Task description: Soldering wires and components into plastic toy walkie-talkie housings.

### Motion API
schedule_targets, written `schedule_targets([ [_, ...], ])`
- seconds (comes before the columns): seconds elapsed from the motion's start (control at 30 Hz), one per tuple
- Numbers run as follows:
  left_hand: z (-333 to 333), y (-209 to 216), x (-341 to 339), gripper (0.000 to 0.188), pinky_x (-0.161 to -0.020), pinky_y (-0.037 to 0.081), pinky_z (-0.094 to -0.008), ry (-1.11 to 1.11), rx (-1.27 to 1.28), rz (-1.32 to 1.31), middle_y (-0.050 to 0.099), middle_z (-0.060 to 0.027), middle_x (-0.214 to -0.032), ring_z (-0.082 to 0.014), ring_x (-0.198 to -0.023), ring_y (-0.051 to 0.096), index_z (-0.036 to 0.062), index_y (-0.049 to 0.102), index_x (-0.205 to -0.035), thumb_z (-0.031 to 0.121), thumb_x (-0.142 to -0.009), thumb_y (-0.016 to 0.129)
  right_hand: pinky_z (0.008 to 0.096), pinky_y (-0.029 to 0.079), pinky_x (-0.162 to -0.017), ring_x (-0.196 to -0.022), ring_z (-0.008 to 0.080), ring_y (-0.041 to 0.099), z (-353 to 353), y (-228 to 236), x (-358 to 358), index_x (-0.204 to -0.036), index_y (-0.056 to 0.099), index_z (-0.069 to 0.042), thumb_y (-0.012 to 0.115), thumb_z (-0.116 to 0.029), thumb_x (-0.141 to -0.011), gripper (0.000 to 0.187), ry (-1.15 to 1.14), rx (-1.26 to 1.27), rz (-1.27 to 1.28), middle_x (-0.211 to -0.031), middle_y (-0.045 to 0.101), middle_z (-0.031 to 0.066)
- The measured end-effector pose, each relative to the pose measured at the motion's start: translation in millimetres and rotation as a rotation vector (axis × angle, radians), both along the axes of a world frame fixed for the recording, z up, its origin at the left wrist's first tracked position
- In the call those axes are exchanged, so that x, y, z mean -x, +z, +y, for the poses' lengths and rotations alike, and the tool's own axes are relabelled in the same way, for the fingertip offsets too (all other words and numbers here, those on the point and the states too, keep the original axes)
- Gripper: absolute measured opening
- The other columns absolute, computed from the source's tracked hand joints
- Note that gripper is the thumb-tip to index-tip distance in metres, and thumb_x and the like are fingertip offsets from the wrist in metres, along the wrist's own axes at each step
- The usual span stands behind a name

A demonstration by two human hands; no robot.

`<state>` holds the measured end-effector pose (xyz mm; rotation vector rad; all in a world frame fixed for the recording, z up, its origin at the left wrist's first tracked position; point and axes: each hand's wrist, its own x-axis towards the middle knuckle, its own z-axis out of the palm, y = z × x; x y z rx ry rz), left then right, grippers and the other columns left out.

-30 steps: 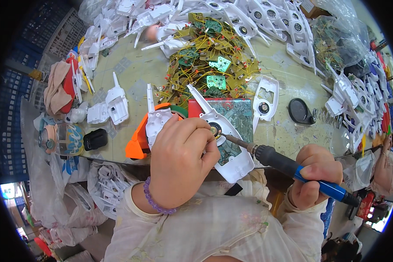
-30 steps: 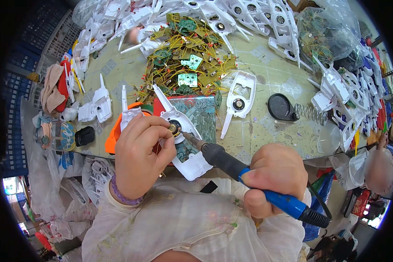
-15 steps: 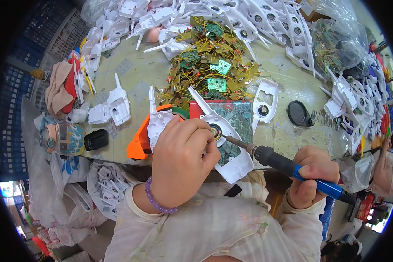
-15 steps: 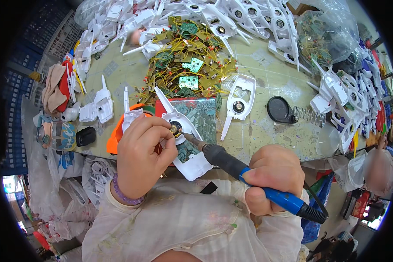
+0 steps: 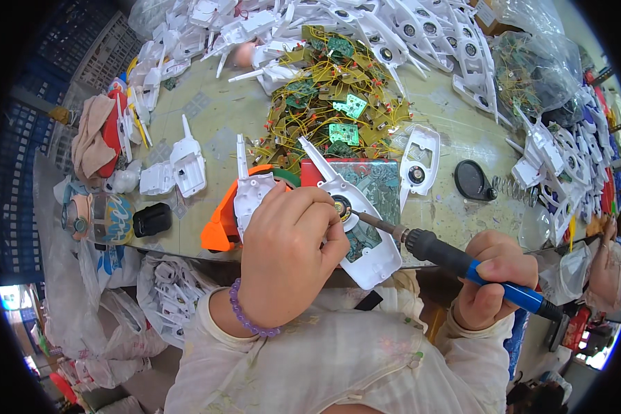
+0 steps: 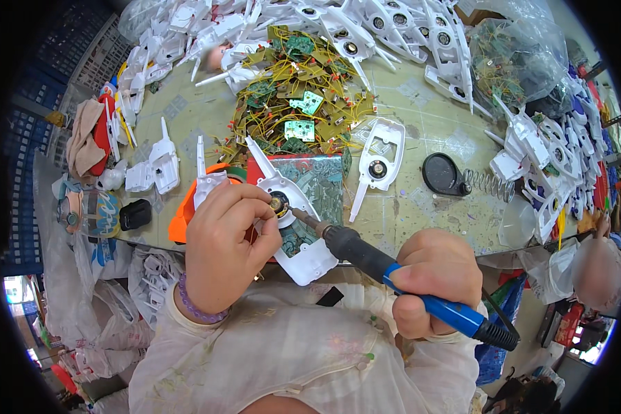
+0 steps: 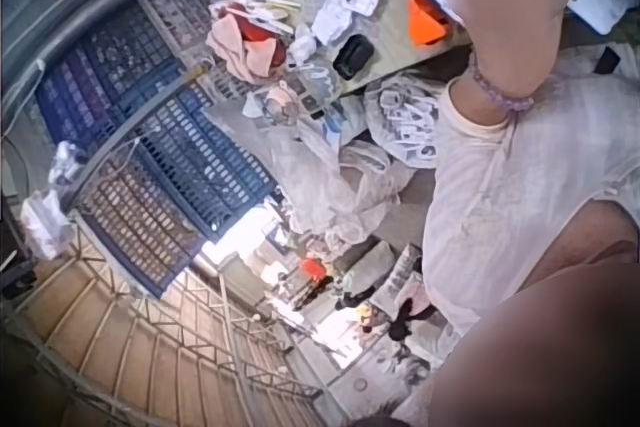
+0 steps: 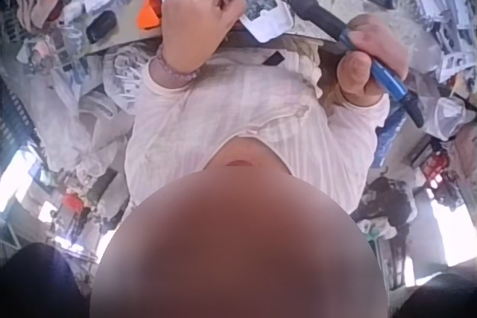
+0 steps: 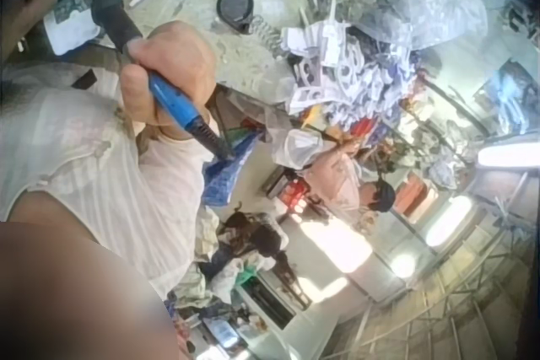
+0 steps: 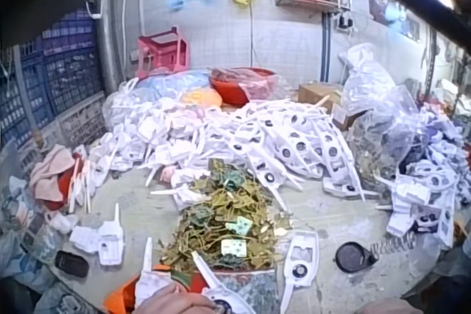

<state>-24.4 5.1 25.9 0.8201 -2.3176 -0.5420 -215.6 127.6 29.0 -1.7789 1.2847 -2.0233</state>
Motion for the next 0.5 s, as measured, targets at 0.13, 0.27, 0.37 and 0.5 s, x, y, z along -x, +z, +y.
schedule_targets([
  [0.13,0.4,0.7,0.1,0.011,-0.085,0.048,-0.0468,0.005,0.000,0.001,0.060,-0.0075,-0.084,-0.0278,-0.077,0.060,0.0017,0.058,-0.074,0.001,-0.067,0.067,0.0321,0.041,-0.044,-0.046,0.0220,0.052,0.0,-0.7,0.3,-0.087,0.059,-0.002,0.067,-0.020,-0.082,0.021,0.002,0.005,0.011,-0.059,0.057,0.0068],
  [0.27,-0.8,2.4,0.7,0.010,-0.061,0.046,-0.0351,-0.003,0.028,-0.005,0.062,-0.0080,-0.085,-0.0257,-0.073,0.058,0.0004,0.059,-0.074,-0.002,-0.068,0.066,0.0321,0.041,-0.044,-0.046,0.0224,0.052,0.2,-1.2,0.4,-0.087,0.059,-0.002,0.067,-0.021,-0.082,0.020,0.000,-0.002,0.019,-0.059,0.057,0.0071],
  [0.37,0.1,3.3,0.6,0.010,-0.070,0.048,-0.0377,0.007,0.023,-0.026,0.062,-0.0081,-0.086,-0.0272,-0.076,0.059,0.0010,0.060,-0.074,-0.001,-0.068,0.067,0.0322,0.041,-0.044,-0.046,0.0224,0.053,0.4,1.2,2.5,-0.088,0.058,-0.002,0.066,-0.020,-0.082,0.020,0.018,-0.017,0.050,-0.059,0.057,0.0072],
  [0.5,1.1,3.7,0.1,0.009,-0.088,0.045,-0.0466,0.012,0.083,-0.047,0.062,-0.0071,-0.087,-0.0289,-0.081,0.060,0.0029,0.060,-0.075,0.001,-0.069,0.067,0.0324,0.041,-0.043,-0.046,0.0221,0.053,1.1,1.8,4.7,-0.091,0.058,-0.003,0.066,-0.017,-0.082,0.019,0.053,-0.020,0.115,-0.059,0.057,0.0069],
])
